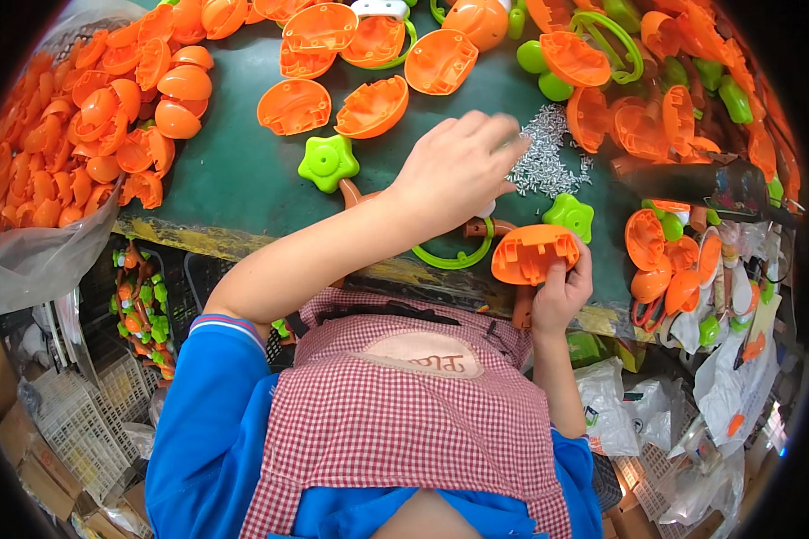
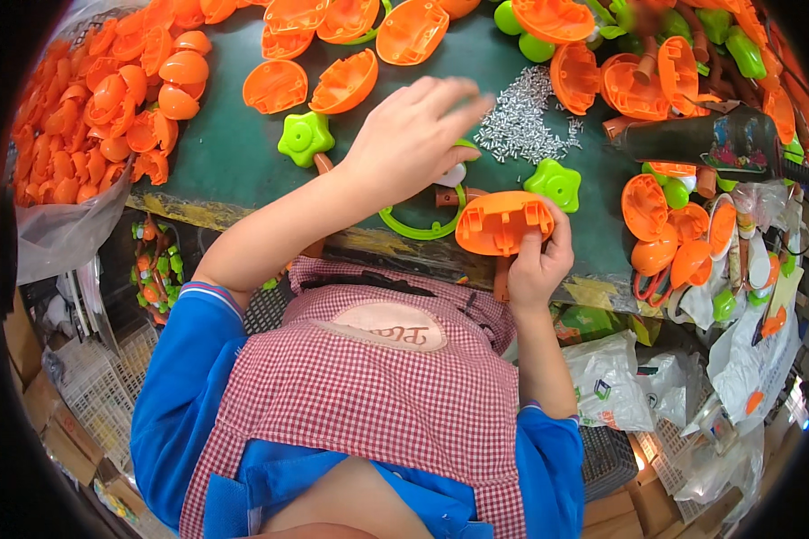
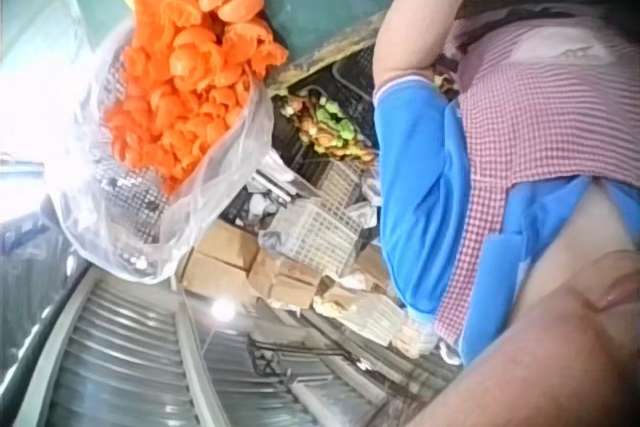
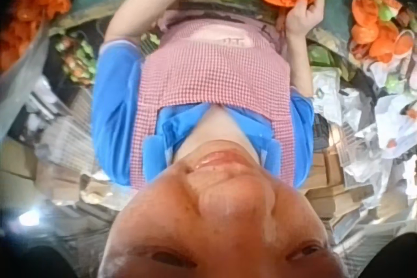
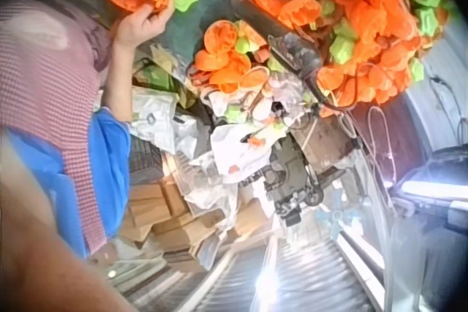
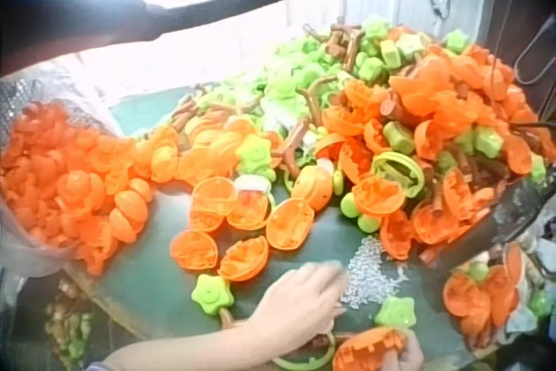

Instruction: The person assembles small plastic toys by joining orange and green halves, inserting screws, and tightening them with a power drill. The person repeatedly picks parts from piles on the table, aligns them, and secures them before placing the finished units aside.

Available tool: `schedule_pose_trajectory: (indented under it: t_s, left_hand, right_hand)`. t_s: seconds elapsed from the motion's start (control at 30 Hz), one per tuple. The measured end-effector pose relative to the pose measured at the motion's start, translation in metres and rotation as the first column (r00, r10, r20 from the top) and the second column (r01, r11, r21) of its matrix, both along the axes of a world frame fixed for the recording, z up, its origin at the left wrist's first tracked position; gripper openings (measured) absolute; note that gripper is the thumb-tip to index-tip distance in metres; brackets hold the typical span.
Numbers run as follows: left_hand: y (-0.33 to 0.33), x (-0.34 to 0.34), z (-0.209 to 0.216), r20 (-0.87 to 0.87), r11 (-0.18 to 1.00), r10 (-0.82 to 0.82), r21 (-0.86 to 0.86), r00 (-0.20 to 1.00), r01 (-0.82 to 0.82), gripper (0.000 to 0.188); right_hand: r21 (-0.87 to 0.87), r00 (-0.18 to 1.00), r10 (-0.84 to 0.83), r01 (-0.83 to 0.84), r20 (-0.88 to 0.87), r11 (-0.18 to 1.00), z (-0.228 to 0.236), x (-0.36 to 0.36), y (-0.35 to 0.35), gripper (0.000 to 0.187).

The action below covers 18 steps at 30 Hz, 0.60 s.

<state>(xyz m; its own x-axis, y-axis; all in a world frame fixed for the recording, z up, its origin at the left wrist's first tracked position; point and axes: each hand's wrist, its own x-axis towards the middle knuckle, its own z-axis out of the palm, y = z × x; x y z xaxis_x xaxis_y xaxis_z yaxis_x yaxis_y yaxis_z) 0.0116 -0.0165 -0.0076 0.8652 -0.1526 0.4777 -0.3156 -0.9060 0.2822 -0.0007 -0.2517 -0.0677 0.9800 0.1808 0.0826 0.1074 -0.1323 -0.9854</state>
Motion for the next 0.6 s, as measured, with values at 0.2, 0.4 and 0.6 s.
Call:
schedule_pose_trajectory:
  t_s: [0.2,0.4,0.6]
  left_hand:
    - [0.039,-0.033,-0.009,-0.665,0.962,0.121,-0.103,0.737,-0.252,0.052]
    - [0.028,-0.034,-0.029,-0.803,0.782,-0.237,-0.491,0.547,-0.383,0.071]
    - [0.029,-0.022,-0.017,-0.728,0.55,-0.512,-0.686,0.457,-0.476,0.05]
  right_hand:
    - [0.164,0.993,-0.085,0.098,-0.086,0.982,0.0,-0.005,-0.003,0.022]
    - [0.12,0.995,-0.072,0.08,-0.072,0.99,-0.006,-0.009,-0.003,0.025]
    - [0.228,0.878,0.449,-0.409,-0.166,0.884,0.026,-0.028,-0.012,0.035]
